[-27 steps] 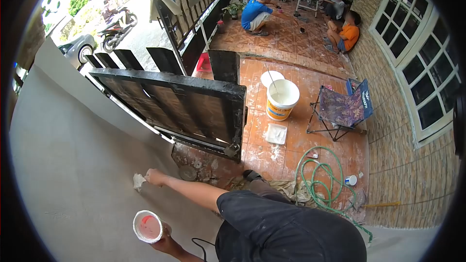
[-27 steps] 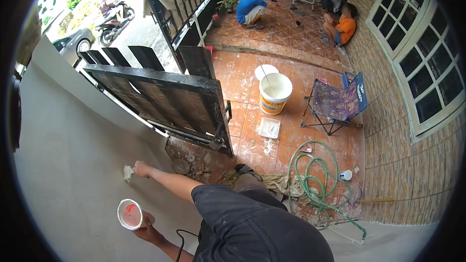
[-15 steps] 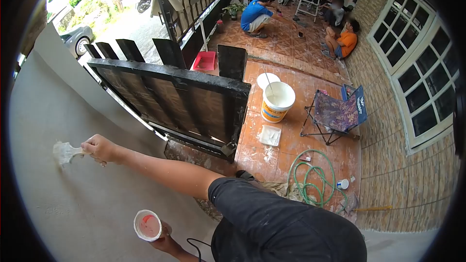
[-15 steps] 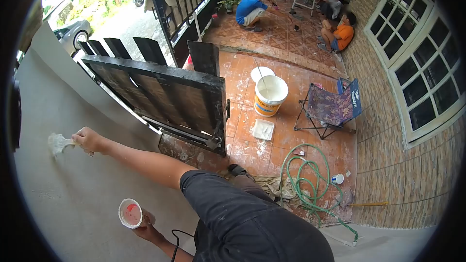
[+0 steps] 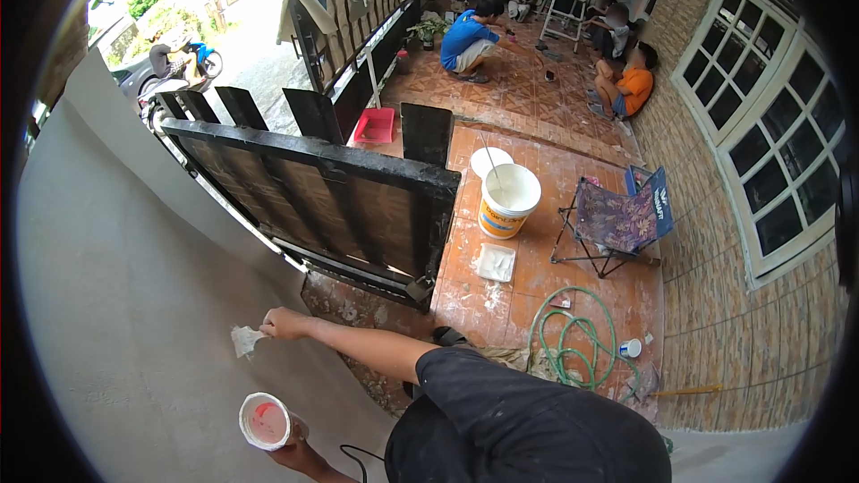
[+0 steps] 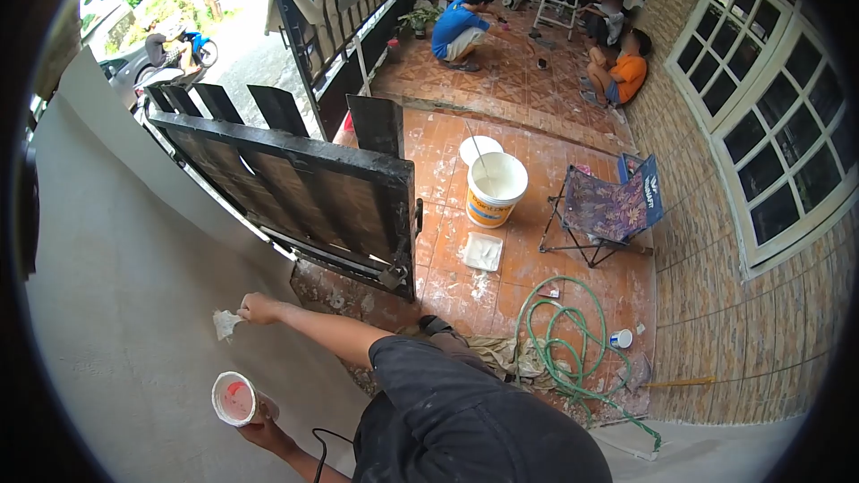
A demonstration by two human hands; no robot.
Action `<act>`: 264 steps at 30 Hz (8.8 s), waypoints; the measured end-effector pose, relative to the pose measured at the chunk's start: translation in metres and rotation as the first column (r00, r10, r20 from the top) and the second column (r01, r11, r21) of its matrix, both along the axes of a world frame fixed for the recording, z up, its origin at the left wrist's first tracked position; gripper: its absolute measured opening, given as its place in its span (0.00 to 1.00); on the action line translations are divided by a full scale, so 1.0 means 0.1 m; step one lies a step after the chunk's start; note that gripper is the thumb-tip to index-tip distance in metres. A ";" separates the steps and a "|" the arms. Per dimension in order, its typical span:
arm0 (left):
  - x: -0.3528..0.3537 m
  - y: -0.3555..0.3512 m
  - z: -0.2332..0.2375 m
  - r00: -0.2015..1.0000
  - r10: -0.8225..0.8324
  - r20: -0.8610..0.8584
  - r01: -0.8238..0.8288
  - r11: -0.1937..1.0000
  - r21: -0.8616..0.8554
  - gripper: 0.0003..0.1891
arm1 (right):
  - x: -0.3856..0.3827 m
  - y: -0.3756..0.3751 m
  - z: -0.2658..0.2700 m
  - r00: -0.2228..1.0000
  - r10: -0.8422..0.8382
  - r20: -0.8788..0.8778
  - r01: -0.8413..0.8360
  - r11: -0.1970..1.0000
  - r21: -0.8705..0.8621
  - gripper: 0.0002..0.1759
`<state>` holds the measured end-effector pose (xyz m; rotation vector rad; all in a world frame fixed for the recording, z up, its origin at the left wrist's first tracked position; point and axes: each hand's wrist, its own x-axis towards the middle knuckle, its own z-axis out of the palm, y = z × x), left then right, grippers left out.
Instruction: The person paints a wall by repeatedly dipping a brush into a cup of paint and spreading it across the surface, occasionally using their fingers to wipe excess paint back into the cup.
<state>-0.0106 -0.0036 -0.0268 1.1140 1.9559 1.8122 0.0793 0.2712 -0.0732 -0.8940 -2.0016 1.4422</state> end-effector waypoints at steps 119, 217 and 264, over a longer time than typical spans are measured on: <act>0.51 0.43 0.52 0.833 -0.533 -0.151 0.520 0.846 -0.116 0.46 | 1.96 -1.47 2.04 0.978 0.210 0.015 -0.185 0.822 0.539 0.19; 0.20 -0.12 0.57 0.956 -0.265 0.129 0.285 0.944 -0.166 0.45 | 0.83 -0.65 0.75 0.991 -0.077 0.111 0.044 0.960 0.277 0.04; 0.25 0.10 0.65 0.863 -0.327 -0.384 0.255 0.940 -0.228 0.43 | 1.88 -1.34 2.08 0.920 0.055 0.388 -0.355 0.533 0.768 0.20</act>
